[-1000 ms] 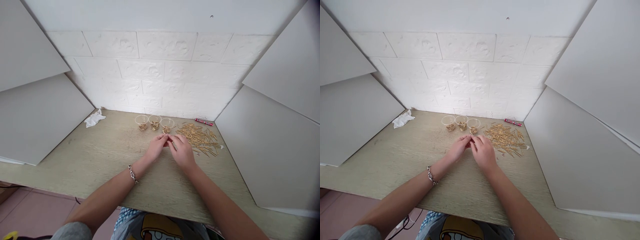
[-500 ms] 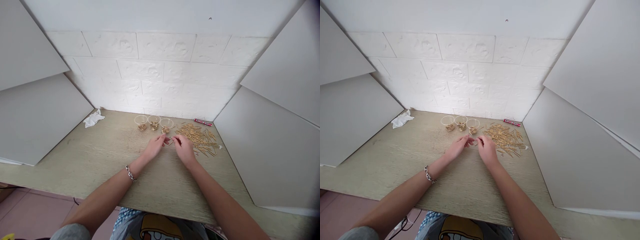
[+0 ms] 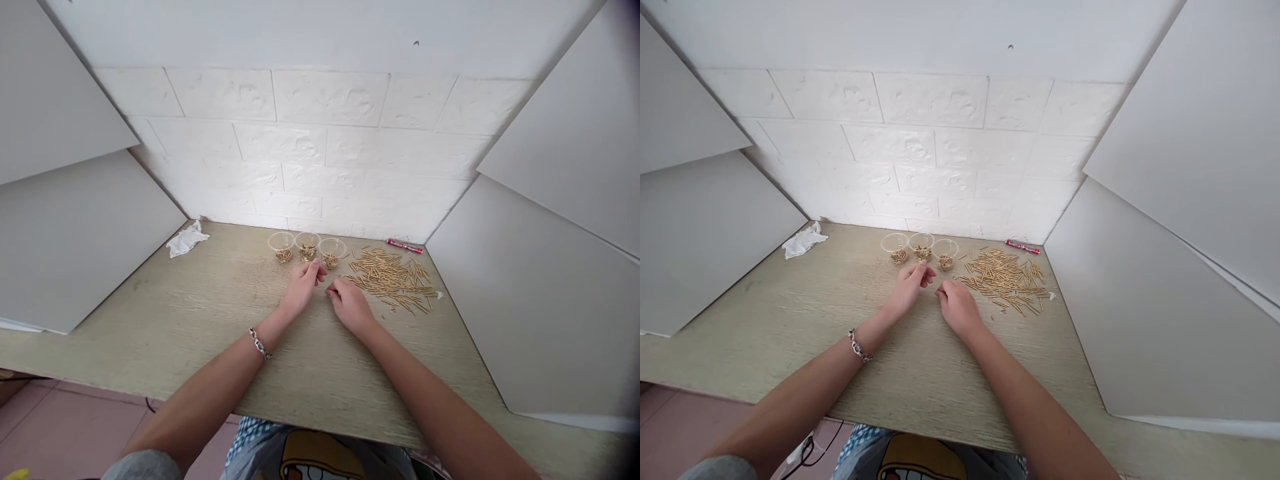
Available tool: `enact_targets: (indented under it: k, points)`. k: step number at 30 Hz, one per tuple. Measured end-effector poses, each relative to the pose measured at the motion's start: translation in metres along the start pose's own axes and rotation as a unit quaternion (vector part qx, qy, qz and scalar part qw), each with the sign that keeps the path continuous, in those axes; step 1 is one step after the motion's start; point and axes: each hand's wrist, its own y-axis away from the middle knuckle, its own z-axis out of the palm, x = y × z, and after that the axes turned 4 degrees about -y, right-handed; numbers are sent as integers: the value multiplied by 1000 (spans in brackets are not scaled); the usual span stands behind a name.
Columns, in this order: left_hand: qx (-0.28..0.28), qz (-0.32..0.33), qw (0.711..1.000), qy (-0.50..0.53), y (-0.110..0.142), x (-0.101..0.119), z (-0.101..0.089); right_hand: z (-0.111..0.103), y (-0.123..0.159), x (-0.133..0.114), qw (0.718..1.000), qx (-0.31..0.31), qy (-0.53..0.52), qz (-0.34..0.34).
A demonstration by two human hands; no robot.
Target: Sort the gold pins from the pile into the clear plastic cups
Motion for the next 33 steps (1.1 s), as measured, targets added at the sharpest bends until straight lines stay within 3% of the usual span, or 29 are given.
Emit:
enact_targets:
  k: [12,17,24,33]
  points:
    - [-26,12,999,-28,5,-1,7,4,-2,4,998,-17,25,-50]
    - [-57,13,997,-50,5,-3,8,6,-2,5,999,-25,21,-40]
    - [-129,34,983,-127,3,-7,4,-1,-2,7,997,55,-45,27]
    - [-130,7,991,-29,1,-10,11,-12,0,-5,985,103,-128,59]
